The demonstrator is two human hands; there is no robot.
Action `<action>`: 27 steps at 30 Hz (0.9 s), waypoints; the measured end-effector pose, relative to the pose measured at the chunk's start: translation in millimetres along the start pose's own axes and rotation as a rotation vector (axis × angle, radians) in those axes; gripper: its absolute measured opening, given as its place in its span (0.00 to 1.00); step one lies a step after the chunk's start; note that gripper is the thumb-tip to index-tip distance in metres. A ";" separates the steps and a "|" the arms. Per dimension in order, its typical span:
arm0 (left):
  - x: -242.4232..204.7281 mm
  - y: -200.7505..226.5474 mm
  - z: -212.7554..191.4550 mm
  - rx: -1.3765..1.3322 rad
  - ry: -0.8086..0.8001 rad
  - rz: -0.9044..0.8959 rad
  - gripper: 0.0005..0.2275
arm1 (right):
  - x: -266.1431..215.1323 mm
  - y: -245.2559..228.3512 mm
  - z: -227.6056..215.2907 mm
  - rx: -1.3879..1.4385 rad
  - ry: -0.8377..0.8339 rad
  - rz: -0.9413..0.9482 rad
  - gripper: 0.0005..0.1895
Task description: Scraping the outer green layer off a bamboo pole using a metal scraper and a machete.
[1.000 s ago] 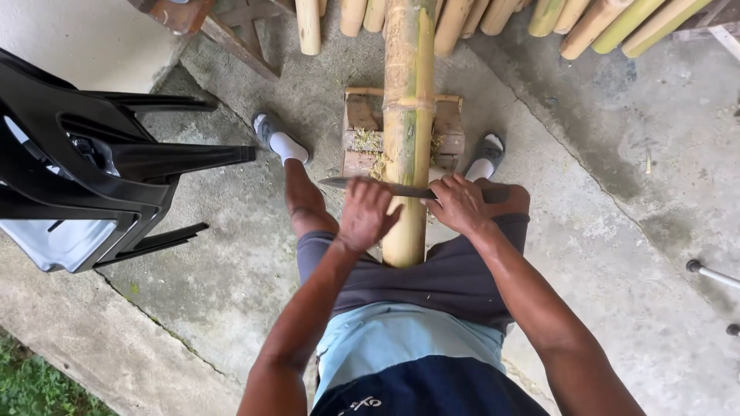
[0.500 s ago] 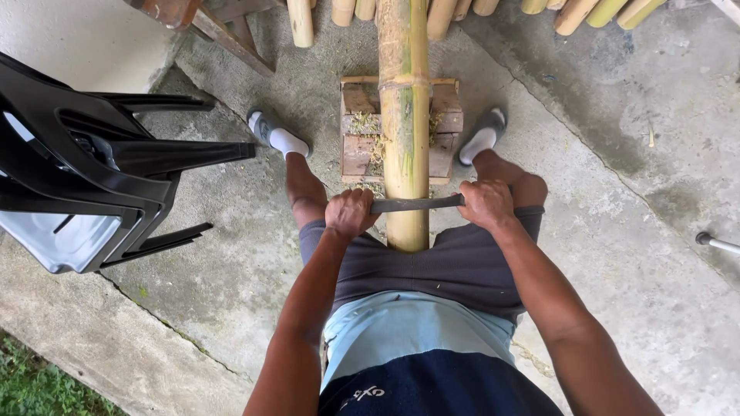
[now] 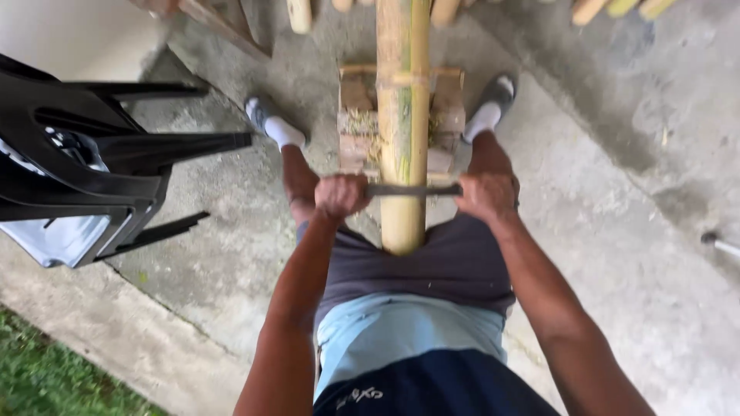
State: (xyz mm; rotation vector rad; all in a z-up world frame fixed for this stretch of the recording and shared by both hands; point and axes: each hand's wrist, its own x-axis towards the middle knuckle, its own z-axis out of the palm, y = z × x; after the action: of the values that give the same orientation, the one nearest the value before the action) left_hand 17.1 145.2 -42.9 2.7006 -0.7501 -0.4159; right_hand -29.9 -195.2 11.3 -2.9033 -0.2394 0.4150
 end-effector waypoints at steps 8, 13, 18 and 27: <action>45.6 -3.0 -52.6 0.039 -0.085 -0.047 0.17 | 46.5 11.4 -13.2 -0.042 0.000 0.003 0.12; 80.3 -33.1 -41.1 0.065 0.355 0.113 0.16 | 84.9 24.3 -23.4 -0.102 0.077 -0.057 0.11; 130.9 -29.3 -106.0 0.082 -0.242 -0.157 0.23 | 139.3 43.2 -37.3 -0.058 0.007 -0.025 0.12; 162.9 -37.5 -118.2 0.132 -0.076 -0.138 0.18 | 177.2 45.8 -58.8 -0.031 0.283 -0.116 0.10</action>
State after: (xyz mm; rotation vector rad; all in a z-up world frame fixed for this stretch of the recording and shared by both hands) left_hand 209.4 113.5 19.6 2.8859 -0.6333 -0.5216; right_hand 161.2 -216.6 10.6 -2.9125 -0.3679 -0.0192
